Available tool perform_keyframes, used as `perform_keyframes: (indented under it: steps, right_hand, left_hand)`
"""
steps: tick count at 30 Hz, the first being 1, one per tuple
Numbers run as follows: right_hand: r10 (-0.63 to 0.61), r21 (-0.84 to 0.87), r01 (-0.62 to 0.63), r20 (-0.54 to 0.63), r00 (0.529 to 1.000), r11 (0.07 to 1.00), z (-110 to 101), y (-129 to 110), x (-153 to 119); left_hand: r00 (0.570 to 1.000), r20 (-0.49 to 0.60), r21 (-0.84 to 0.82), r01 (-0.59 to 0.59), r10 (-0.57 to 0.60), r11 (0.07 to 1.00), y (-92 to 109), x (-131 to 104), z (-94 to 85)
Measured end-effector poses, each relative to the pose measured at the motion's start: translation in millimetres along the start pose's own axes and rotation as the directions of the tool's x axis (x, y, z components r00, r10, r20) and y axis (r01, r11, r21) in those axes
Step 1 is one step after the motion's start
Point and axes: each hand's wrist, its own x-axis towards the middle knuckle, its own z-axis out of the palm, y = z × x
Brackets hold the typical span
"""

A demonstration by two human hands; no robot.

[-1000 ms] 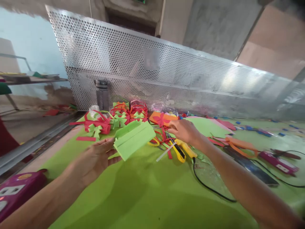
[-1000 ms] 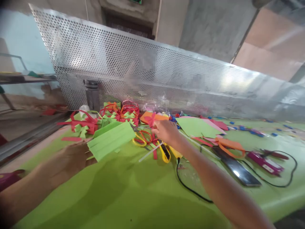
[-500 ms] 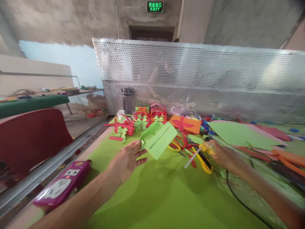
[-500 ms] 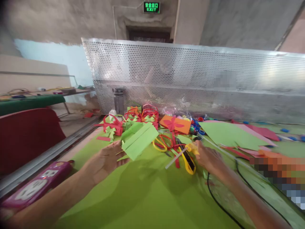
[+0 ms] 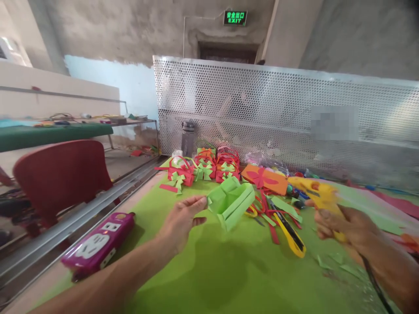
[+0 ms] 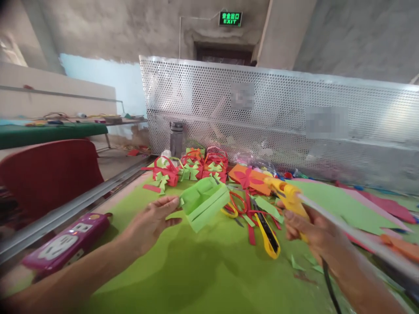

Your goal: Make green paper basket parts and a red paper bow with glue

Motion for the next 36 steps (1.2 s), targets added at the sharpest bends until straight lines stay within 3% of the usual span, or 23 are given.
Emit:
perform_keyframes:
  steps: [1, 3, 5, 7, 9, 14, 19, 24, 36]
  right_hand:
    - [0.074, 0.114, -0.083, 0.081, 0.994, 0.99, 8.6, -8.1, -6.1]
    - [0.113, 0.187, -0.156, 0.222, 0.969, 0.97, 23.6, -24.0, -17.7]
    - [0.125, 0.179, -0.191, 0.325, 0.937, 0.965, 34.9, -36.1, -26.7]
    - [0.129, 0.112, -0.209, 0.488, 0.863, 0.972, 43.3, -41.7, -31.9]
    - [0.124, 0.04, -0.178, 0.568, 0.813, 0.983, 50.4, -41.1, -33.5]
    - [0.133, -0.058, -0.125, 0.625, 0.769, 0.991, 64.4, -31.0, -33.1]
    - [0.22, -0.163, -0.153, 0.584, 0.781, 0.975, 69.0, -28.3, -38.6]
    - [0.198, -0.196, -0.087, 0.671, 0.715, 0.977, 67.6, -28.3, -41.6]
    - [0.133, -0.201, 0.009, 0.681, 0.72, 0.98, 73.4, -35.0, -42.8]
  left_hand:
    - [1.0, 0.01, 0.02, -0.01, 0.01, 1.0, -1.2, 0.7, -0.9]
    - [0.999, 0.03, 0.055, -0.016, 0.015, 0.998, -2.9, 1.6, -2.6]
    - [0.999, 0.032, 0.07, 0.0, -0.002, 0.998, -2.9, 1.7, -3.4]
    - [0.999, 0.031, 0.069, 0.025, -0.027, 0.997, -2.1, 1.7, -3.6]
    - [0.998, 0.032, 0.059, 0.045, -0.047, 0.997, -1.8, 2.1, -3.6]
    - [0.996, 0.043, 0.044, 0.079, -0.081, 0.996, -4.9, 3.8, -4.8]
    - [0.988, 0.077, -0.001, 0.137, -0.137, 0.991, -5.1, 1.8, -4.0]
    - [0.977, 0.067, -0.055, 0.207, -0.203, 0.977, -1.7, -1.4, 0.7]
    - [0.97, 0.098, -0.032, 0.225, -0.221, 0.974, -1.6, -4.6, 5.8]
